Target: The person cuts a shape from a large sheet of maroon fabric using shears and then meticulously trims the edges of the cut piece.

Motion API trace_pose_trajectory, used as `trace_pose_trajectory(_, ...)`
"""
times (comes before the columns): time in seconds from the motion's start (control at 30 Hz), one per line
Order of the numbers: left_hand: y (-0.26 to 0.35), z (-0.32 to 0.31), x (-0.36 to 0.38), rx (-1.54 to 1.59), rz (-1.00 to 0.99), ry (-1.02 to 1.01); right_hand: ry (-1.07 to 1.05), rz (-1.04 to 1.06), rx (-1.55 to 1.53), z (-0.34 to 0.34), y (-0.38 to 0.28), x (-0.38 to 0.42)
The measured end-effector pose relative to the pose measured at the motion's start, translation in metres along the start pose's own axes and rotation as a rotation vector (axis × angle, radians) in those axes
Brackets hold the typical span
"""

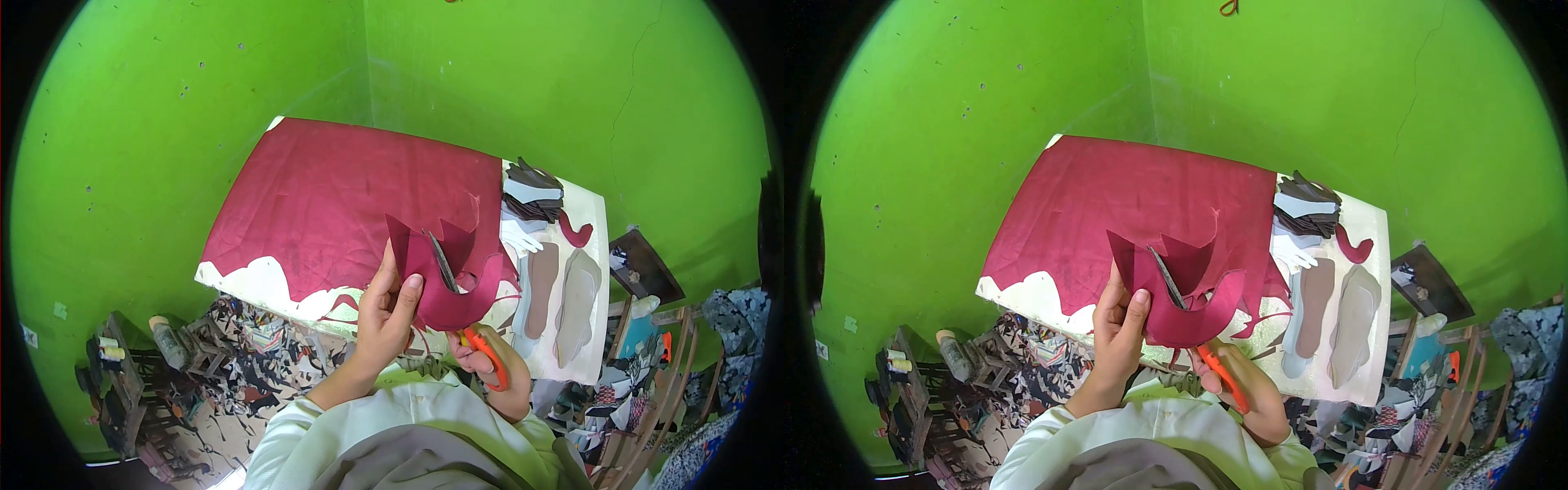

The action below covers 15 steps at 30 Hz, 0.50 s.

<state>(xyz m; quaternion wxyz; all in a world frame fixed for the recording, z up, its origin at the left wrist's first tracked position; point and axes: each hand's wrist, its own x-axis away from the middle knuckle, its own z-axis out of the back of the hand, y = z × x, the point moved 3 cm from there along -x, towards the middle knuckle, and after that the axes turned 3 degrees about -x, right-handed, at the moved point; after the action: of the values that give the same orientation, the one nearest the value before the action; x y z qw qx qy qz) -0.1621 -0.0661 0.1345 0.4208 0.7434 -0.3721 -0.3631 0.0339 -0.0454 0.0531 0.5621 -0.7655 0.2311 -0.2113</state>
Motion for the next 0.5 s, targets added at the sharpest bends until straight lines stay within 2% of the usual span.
trace_pose_trajectory(0.07, -0.001, 0.001, 0.001, -0.018, 0.013, -0.011, 0.057, -0.103, -0.105, 0.000, 0.000, -0.004)
trace_pose_trajectory(0.13, 0.000, 0.001, 0.000, -0.032, 0.010, -0.025, 0.242, -0.231, -0.215, -0.015, -0.012, -0.017)
trace_pose_trajectory(0.2, 0.000, -0.001, 0.001, -0.040, -0.004, -0.040, 0.173, -0.333, -0.593, -0.014, -0.001, -0.020)
trace_pose_trajectory(0.23, 0.000, -0.001, 0.001, -0.039, 0.004, -0.041, -0.028, -0.356, -0.912, 0.000, 0.016, -0.020)
trace_pose_trajectory(0.3, 0.000, -0.001, 0.001, -0.038, 0.020, -0.044, -0.147, -0.342, -1.090, 0.009, 0.024, -0.013)
trace_pose_trajectory(0.37, 0.000, 0.000, 0.001, -0.047, 0.010, -0.047, -0.007, -0.258, -0.755, -0.006, -0.002, -0.008)
trace_pose_trajectory(0.43, 0.000, 0.000, 0.002, -0.054, 0.008, -0.050, 0.068, -0.158, -0.281, -0.008, -0.005, -0.003)
trace_pose_trajectory(0.5, 0.000, 0.000, 0.003, -0.057, 0.012, -0.053, 0.103, -0.146, -0.212, -0.009, -0.008, -0.003)
